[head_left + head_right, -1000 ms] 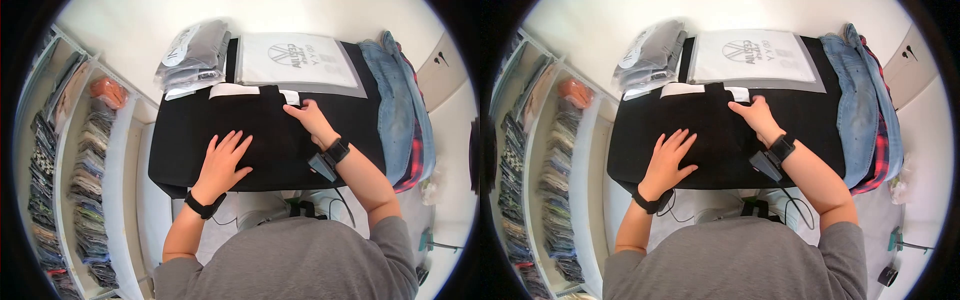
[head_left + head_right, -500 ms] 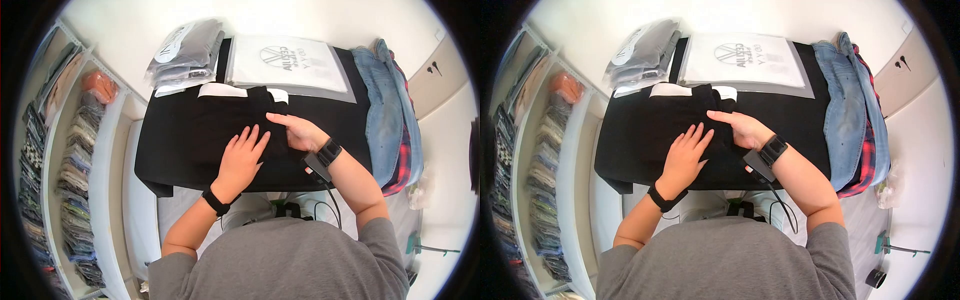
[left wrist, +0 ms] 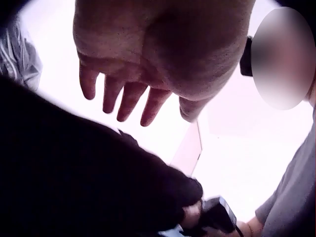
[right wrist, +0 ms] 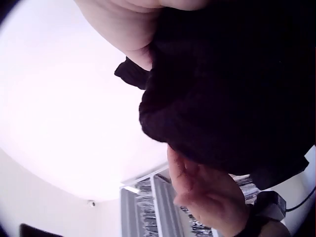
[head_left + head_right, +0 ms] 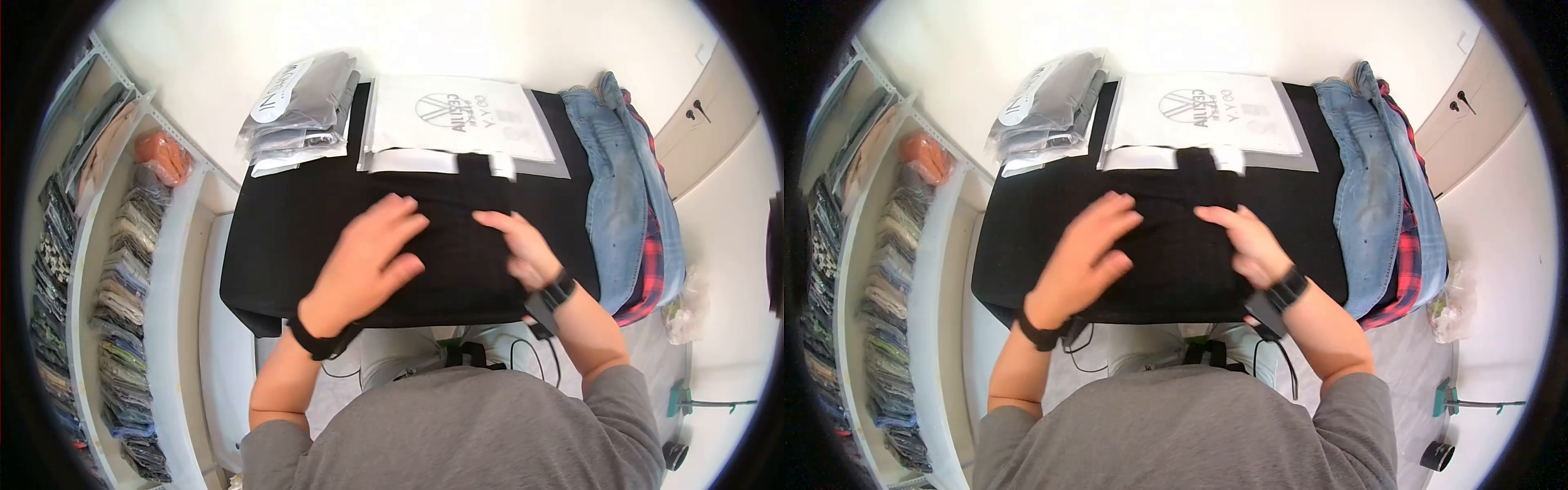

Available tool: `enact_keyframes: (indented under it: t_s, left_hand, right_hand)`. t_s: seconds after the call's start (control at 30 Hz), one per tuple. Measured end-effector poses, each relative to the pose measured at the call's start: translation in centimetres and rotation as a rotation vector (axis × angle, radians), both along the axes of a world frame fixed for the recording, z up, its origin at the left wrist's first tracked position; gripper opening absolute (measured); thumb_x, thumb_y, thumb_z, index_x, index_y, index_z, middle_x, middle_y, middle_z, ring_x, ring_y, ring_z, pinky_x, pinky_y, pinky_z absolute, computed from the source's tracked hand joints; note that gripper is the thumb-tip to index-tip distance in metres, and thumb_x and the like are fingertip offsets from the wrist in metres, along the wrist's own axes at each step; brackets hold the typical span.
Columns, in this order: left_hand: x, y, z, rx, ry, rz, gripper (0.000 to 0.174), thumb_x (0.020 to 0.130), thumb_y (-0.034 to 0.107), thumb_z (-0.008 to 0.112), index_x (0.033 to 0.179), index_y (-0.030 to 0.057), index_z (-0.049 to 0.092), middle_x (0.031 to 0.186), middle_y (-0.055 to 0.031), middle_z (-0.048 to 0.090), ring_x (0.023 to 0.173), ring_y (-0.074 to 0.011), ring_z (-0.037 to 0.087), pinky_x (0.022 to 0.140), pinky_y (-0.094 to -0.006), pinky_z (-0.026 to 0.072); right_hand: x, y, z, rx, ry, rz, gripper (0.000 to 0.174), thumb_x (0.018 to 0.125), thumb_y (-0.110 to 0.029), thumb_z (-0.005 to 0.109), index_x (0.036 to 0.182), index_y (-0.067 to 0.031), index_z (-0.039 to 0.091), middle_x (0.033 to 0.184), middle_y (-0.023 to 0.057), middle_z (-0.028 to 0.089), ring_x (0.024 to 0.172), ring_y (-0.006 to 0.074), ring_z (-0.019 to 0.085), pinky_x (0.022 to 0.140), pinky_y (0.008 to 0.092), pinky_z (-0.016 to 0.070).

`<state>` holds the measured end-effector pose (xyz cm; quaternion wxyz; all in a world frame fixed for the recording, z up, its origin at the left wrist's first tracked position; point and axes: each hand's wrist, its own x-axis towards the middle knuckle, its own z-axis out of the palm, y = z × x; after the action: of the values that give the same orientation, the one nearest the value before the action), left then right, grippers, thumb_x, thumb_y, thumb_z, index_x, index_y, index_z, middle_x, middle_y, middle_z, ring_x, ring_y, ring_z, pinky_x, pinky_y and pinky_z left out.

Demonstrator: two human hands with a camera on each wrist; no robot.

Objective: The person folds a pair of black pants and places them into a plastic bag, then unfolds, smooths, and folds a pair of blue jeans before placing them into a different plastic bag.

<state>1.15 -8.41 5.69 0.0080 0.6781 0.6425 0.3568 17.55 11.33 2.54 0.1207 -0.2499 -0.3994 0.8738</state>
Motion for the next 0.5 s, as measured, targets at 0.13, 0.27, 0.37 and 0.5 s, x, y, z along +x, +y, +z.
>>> enact_keyframes:
  t_s: [0.13,0.27,0.37,0.5]
  left_hand:
    - [-4.8,1.7,1.3,0.115,-0.204,0.330,0.021,0.089,0.011,0.054,0.105,-0.0006,0.060,0.105,-0.0174,0.062,0.100,-0.0326,0.059,0.088,-0.0360,0.0454]
    - [-11.6,7.0,-2.4,-0.093,-0.253,0.392,0.025,0.091,0.012,0.050,0.111,0.0013,0.060,0.106,-0.0132,0.064,0.098,-0.0228,0.060,0.087,-0.0296,0.0442]
    - [-15.5,11.5,-6.3,-0.266,-0.365,0.397,0.026,0.090,0.013,0.050,0.111,0.0017,0.061,0.107,-0.0148,0.064,0.100,-0.0240,0.059,0.087,-0.0309,0.0442]
    - [-18.8,15.5,-10.9,-0.240,-0.240,0.572,0.026,0.087,0.014,0.049,0.106,0.0013,0.063,0.105,-0.0193,0.064,0.101,-0.0319,0.059,0.087,-0.0369,0.0456]
  right_hand:
    - [8.7,1.1,1.2,-0.154,0.042,-0.254,0.032,0.086,-0.009,0.059,0.115,0.0027,0.056,0.106,0.0137,0.065,0.090,0.0255,0.066,0.081,0.0381,0.0554]
    - [16.8,2.2,-0.9,-0.267,0.063,-0.350,0.047,0.088,-0.024,0.055,0.125,0.0041,0.050,0.121,0.0215,0.058,0.106,0.0351,0.060,0.096,0.0468,0.0471]
    - [21.3,3.8,-6.4,-0.214,-0.102,-0.498,0.044,0.087,-0.021,0.059,0.122,0.0038,0.052,0.115,0.0199,0.061,0.100,0.0334,0.062,0.091,0.0460,0.0505]
    - [21.6,3.3,-8.1,-0.261,-0.057,-0.565,0.039,0.085,-0.016,0.062,0.118,0.0047,0.054,0.110,0.0186,0.063,0.093,0.0309,0.065,0.083,0.0429,0.0549]
